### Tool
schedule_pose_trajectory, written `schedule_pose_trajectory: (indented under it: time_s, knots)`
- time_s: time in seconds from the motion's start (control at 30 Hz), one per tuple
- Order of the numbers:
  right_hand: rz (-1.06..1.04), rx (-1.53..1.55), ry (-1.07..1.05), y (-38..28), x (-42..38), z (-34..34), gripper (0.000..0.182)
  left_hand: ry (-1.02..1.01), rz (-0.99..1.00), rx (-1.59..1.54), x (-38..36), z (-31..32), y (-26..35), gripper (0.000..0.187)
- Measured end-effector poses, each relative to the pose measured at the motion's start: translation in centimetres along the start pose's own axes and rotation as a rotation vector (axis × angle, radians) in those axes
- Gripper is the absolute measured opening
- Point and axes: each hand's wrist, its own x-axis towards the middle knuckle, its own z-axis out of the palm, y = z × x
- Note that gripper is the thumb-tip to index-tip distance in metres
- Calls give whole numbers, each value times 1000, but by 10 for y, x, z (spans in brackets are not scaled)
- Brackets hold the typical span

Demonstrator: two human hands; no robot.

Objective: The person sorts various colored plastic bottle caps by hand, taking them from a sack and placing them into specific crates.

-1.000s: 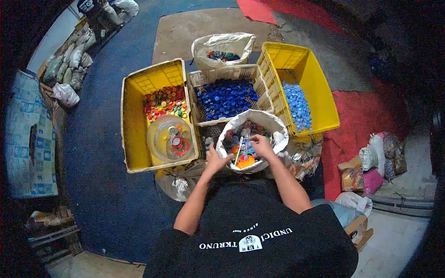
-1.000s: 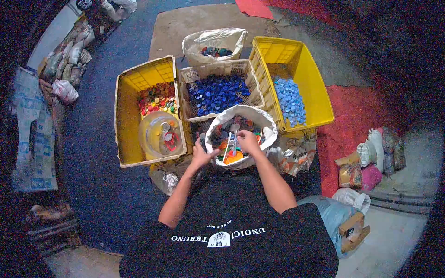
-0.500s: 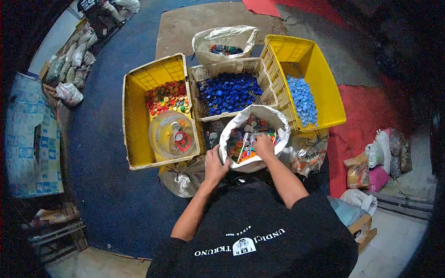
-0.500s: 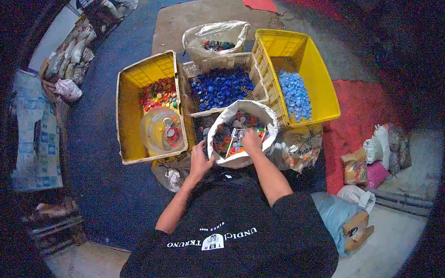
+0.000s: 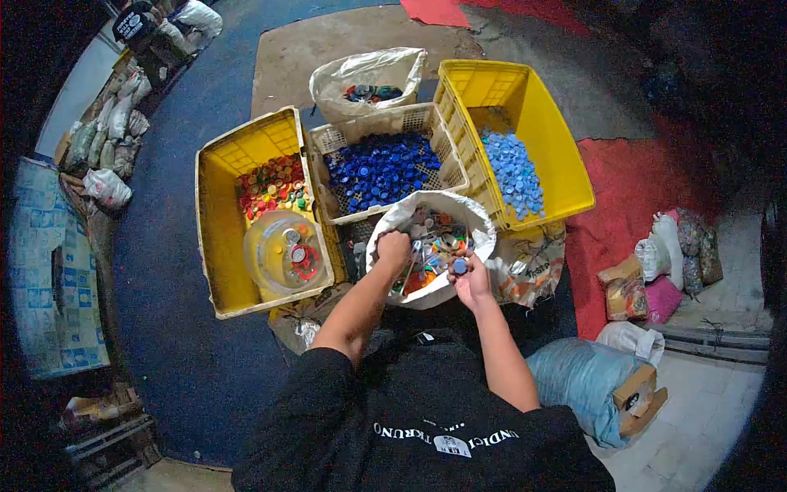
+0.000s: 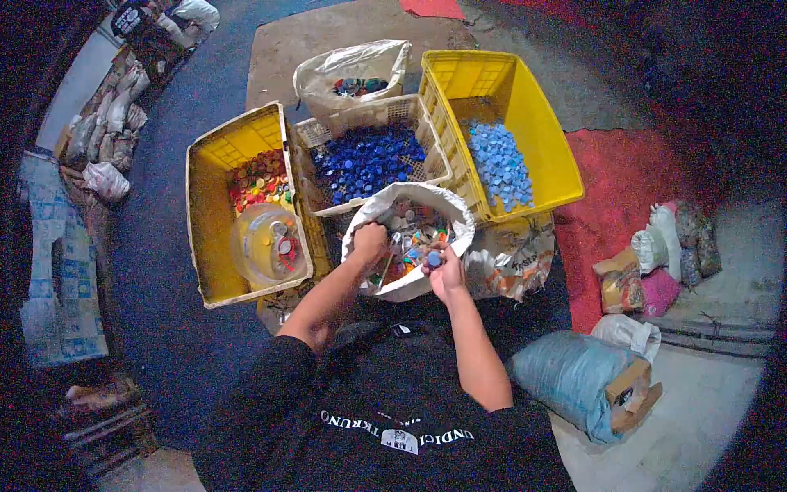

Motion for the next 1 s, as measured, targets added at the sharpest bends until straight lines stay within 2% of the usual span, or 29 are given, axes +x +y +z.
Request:
schedule_pose_trajectory:
  time_s: [0.1,0.17,0.27,0.33,0.47,0.57,0.63,0.67,0.7,0.77,0.8,0.83,0.9,0.93,0.97,1.0]
  knots:
    - [46,-58,-50,-1,1,-10,21,-6,19,-92,-4,11,-9,14]
    - [32,-128,-4,2,3,-5,23,21,18,-137,-10,16,-13,14]
    - [40,-324,-69,1,15,2,24,-41,-56,-146,-13,7,-17,12]
    - [77,-358,-81,-1,20,8,24,-142,20,-122,-10,19,-26,13]
    - [121,-432,-94,1,24,17,25,-115,26,-95,-17,42,-34,13]
    - [147,-440,-84,1,19,22,28,-97,52,-230,-23,44,-32,16]
    - [68,-525,-112,4,22,15,30,-11,-61,-156,-45,-22,-4,18]
    - [22,-559,-61,5,22,14,26,90,-47,-230,-56,-31,-2,30]
    - [23,-557,-63,9,30,11,26,90,-49,-227,-64,-38,-1,30]
    - [-242,-944,-37,16,50,1,22,241,3,-362,-85,-48,2,36]
    - [-326,-1099,24,16,50,15,21,234,-104,-426,-94,-57,6,37]
    - [-326,-1096,15,22,60,16,21,238,-110,-421,-104,-64,7,37]
    - [-523,-1510,-269,33,75,24,23,255,-216,-621,-124,-71,6,42]
    - [-524,-1692,-323,33,75,35,25,360,-180,-643,-132,-73,4,46]
    - [-526,-1688,-335,41,82,35,25,366,-188,-637,-141,-74,4,46]
    - [-490,-1863,-352,52,99,33,24,272,-249,-667,-151,-91,6,48]
